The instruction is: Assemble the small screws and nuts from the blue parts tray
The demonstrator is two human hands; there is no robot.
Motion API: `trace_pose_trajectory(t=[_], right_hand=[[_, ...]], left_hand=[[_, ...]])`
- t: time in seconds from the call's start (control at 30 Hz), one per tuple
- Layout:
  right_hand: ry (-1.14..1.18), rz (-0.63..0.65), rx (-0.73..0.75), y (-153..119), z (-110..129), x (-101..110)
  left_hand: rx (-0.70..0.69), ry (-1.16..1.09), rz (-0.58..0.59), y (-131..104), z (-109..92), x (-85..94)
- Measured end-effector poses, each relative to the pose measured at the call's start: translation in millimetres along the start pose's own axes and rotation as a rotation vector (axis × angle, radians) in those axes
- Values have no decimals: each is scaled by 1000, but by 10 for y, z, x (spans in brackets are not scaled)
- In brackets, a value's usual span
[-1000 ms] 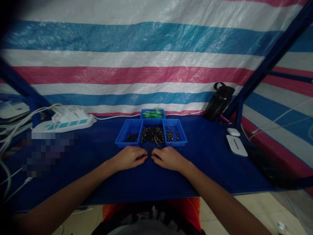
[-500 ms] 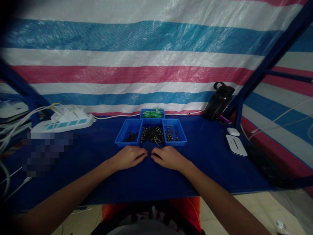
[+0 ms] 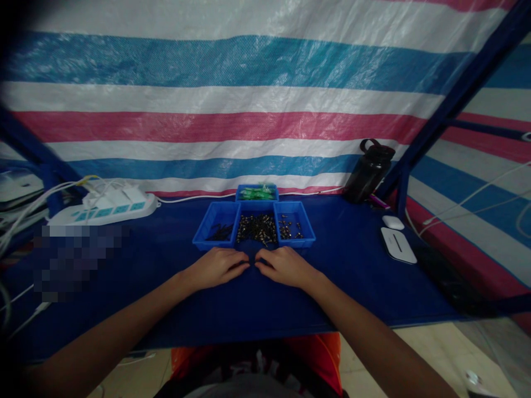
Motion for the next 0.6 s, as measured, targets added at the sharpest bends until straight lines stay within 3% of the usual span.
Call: trace_pose_trajectory(t=[0.6], right_hand=[[43,-31,11,-2,-16,3]], left_hand=[[0,24,-1,6,2,-2]])
Point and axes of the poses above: each hand's wrist, its own y-axis towards the middle knuckle, its own x-axis out of the back of the hand, z = x × y, the point moved 8 cm from there along y, towards the middle knuckle, and after that the axes turned 11 degrees about -x, right-handed, at the moved point
